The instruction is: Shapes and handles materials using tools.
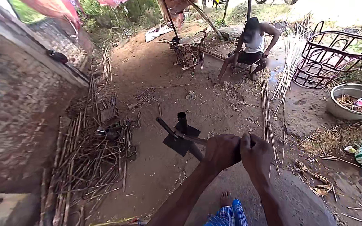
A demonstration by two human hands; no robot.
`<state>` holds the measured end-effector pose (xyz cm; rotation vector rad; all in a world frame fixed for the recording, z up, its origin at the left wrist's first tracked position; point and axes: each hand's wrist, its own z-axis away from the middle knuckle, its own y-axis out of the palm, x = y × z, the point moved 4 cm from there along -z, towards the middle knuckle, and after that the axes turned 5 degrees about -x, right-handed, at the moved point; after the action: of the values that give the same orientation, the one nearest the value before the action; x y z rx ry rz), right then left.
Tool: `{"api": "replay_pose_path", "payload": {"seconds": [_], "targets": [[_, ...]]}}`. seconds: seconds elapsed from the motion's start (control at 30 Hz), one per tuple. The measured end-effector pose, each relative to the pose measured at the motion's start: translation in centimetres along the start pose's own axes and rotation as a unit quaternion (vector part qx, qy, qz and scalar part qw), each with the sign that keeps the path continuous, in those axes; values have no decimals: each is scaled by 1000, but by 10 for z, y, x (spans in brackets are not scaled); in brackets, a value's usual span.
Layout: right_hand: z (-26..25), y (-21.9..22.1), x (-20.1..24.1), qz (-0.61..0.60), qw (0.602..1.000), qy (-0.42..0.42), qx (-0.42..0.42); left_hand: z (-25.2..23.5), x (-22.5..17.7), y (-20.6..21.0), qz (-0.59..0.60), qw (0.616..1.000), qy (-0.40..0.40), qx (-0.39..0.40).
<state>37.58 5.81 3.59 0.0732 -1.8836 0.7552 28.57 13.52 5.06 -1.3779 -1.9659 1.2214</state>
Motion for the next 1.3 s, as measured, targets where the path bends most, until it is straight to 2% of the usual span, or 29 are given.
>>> {"api": "replay_pose_path", "payload": {"seconds": [0.1,0.17,0.23,0.3,0.4,0.43,0.5,0.57,0.6,0.67,0.73,0.77,0.83,0.93,1.0,1.03,1.13,1.23,1.27,1.3], "targets": [[-75,34,-19,-18,994,77,73,-51,15,32,-69,984,-120,109],[-143,79,-42,-53,986,106,117,-93,35,58,-101,959,-209,163],[-170,111,-65,-91,974,137,154,-108,43,78,-101,934,-281,196],[-151,88,-45,-72,984,111,123,-101,37,63,-95,948,-252,172],[-34,23,-14,-18,998,15,51,-32,16,19,-43,990,-96,91],[-5,19,-7,-23,999,6,34,-8,18,12,-22,997,-55,47],[22,26,-1,-35,999,12,24,22,23,7,-7,999,-47,7],[11,38,-1,-36,998,11,55,14,29,10,-45,995,-89,20],[-8,47,-2,-29,997,24,65,0,31,14,-68,987,-131,62],[-65,72,-9,-21,991,75,109,-38,38,29,-103,955,-231,154],[-126,107,-26,-20,980,127,150,-78,51,53,-128,929,-296,181],[-138,120,-38,-14,975,148,166,-83,52,62,-130,918,-321,194],[-125,107,-28,-18,981,129,146,-77,47,53,-122,927,-307,177],[-33,64,2,-32,995,39,82,-23,42,17,-109,974,-171,98],[13,63,4,-46,994,33,93,10,48,9,-108,982,-131,78],[17,67,7,-42,994,40,98,15,52,8,-108,983,-127,74],[-23,85,15,-9,989,65,129,-7,62,12,-126,972,-174,98],[-103,118,11,-4,977,101,187,-62,76,31,-163,929,-292,160],[-120,129,5,-6,970,112,214,-72,78,38,-158,915,-326,179],[-116,136,-2,-9,968,124,217,-67,76,40,-152,901,-353,203]]}}
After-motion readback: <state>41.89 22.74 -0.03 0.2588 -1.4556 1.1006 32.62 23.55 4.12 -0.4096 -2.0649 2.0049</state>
